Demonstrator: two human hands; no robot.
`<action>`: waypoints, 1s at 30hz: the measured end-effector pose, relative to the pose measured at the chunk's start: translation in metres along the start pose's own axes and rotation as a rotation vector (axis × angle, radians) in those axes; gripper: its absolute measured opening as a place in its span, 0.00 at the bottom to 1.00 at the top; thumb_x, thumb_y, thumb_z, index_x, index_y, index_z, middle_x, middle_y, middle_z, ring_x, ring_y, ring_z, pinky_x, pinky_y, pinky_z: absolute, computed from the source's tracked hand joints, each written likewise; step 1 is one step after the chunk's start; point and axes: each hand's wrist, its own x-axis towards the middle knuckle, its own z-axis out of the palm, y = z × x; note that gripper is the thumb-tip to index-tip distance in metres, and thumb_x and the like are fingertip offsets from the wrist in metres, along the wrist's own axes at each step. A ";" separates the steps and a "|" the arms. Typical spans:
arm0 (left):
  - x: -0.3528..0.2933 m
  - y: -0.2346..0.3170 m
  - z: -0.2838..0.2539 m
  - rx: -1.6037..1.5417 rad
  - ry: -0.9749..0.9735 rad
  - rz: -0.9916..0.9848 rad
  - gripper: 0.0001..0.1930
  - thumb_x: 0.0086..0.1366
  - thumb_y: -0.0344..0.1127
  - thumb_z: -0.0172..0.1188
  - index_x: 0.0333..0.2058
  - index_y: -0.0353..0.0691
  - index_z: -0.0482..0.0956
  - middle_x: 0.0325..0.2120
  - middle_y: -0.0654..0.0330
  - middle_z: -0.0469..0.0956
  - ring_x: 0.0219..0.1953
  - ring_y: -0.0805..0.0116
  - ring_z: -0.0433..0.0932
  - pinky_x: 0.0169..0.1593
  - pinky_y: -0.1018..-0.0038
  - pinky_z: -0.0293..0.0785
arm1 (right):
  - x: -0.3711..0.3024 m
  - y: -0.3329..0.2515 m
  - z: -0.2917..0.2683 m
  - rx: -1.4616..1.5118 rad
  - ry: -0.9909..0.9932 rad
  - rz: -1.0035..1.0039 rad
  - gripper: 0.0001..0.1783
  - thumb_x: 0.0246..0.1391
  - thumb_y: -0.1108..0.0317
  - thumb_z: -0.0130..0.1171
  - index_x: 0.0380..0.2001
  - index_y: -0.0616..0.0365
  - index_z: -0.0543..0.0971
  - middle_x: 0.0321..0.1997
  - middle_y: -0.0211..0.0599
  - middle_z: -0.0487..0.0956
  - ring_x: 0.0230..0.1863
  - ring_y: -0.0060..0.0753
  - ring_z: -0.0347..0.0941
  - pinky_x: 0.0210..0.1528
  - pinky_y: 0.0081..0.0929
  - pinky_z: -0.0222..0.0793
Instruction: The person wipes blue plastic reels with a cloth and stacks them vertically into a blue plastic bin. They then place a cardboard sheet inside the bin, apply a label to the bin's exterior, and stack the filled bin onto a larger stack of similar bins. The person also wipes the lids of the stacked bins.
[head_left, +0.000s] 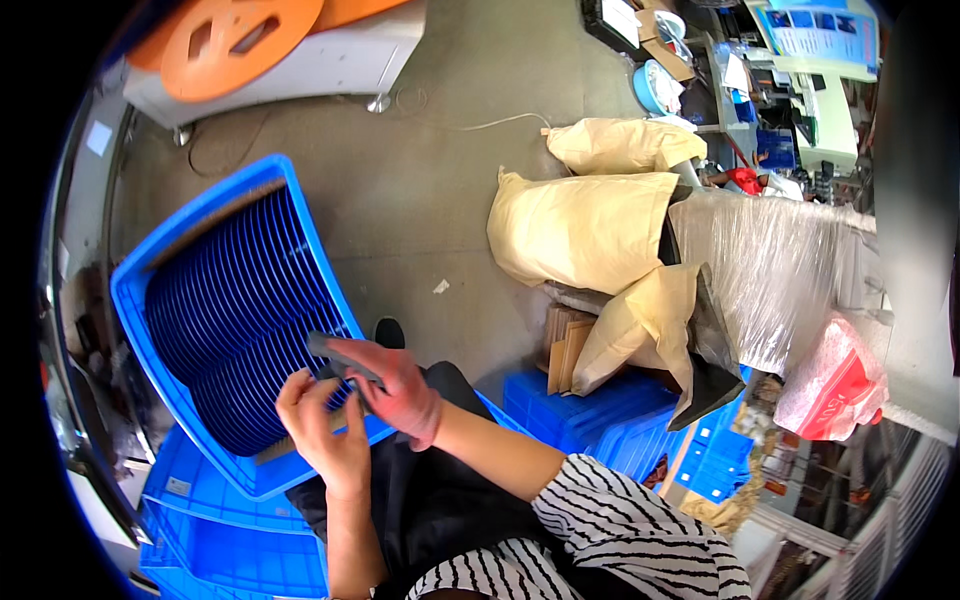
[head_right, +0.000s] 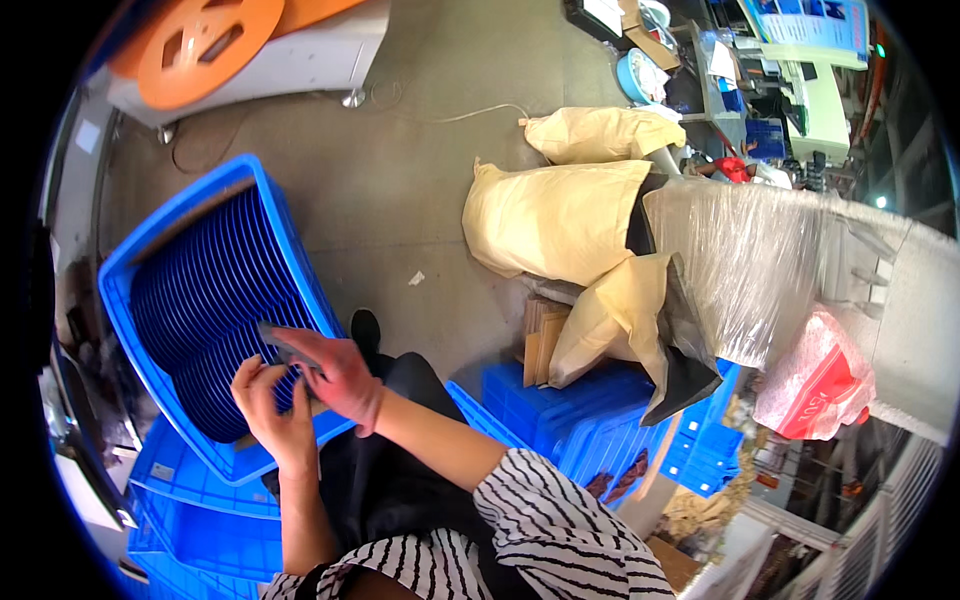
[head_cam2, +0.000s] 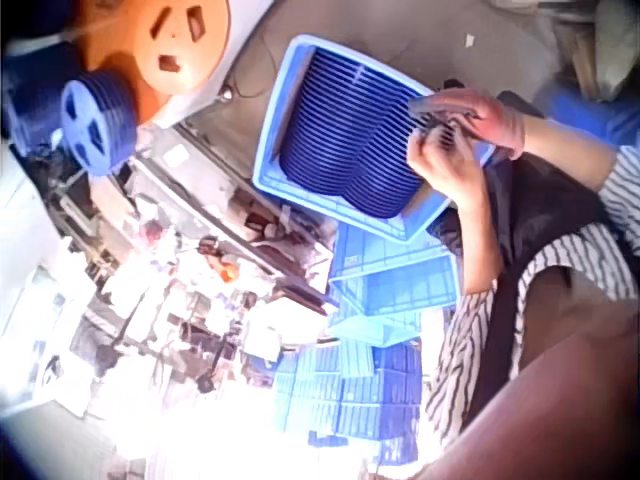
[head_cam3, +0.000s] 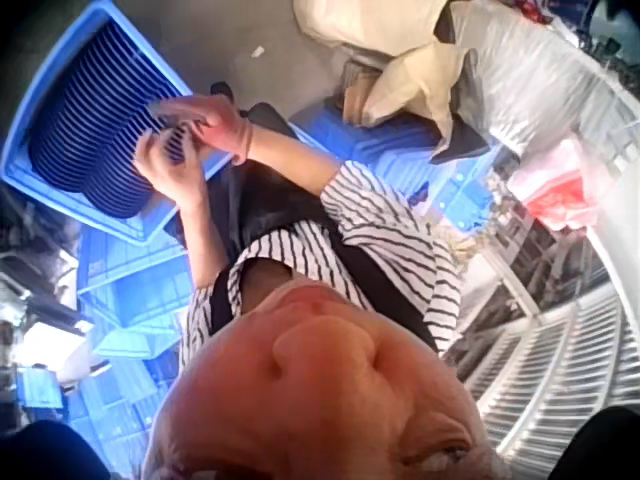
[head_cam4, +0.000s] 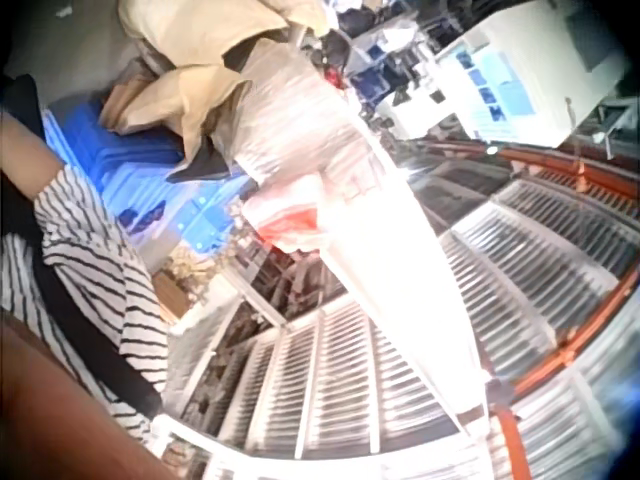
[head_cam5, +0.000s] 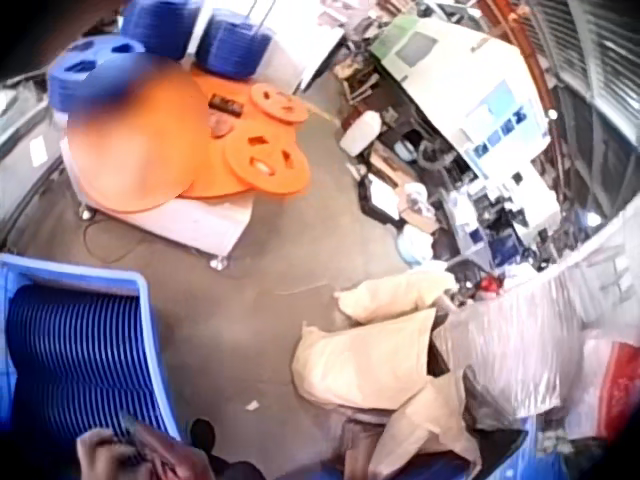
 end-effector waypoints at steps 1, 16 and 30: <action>0.006 0.002 -0.004 0.026 0.041 0.023 0.11 0.50 0.17 0.63 0.32 0.35 0.75 0.46 0.51 0.70 0.47 0.58 0.73 0.50 0.67 0.71 | -0.006 -0.011 -0.023 0.020 0.052 0.115 0.23 0.57 0.81 0.51 0.57 0.57 0.71 0.49 0.50 0.78 0.47 0.46 0.78 0.48 0.31 0.72; -0.070 0.126 -0.070 -0.014 -0.358 0.115 0.27 0.55 0.27 0.64 0.56 0.37 0.71 0.58 0.47 0.68 0.59 0.46 0.66 0.62 0.60 0.63 | -0.088 -0.079 -0.066 -0.204 -0.020 -0.034 0.22 0.51 0.75 0.55 0.52 0.62 0.73 0.47 0.49 0.77 0.46 0.46 0.76 0.49 0.33 0.73; -0.194 0.106 -0.195 0.192 -0.132 0.042 0.21 0.57 0.30 0.64 0.50 0.38 0.76 0.55 0.48 0.70 0.57 0.46 0.69 0.59 0.60 0.67 | -0.127 -0.102 -0.144 0.519 -0.004 0.254 0.24 0.55 0.75 0.54 0.56 0.52 0.69 0.41 0.38 0.77 0.38 0.31 0.77 0.42 0.27 0.73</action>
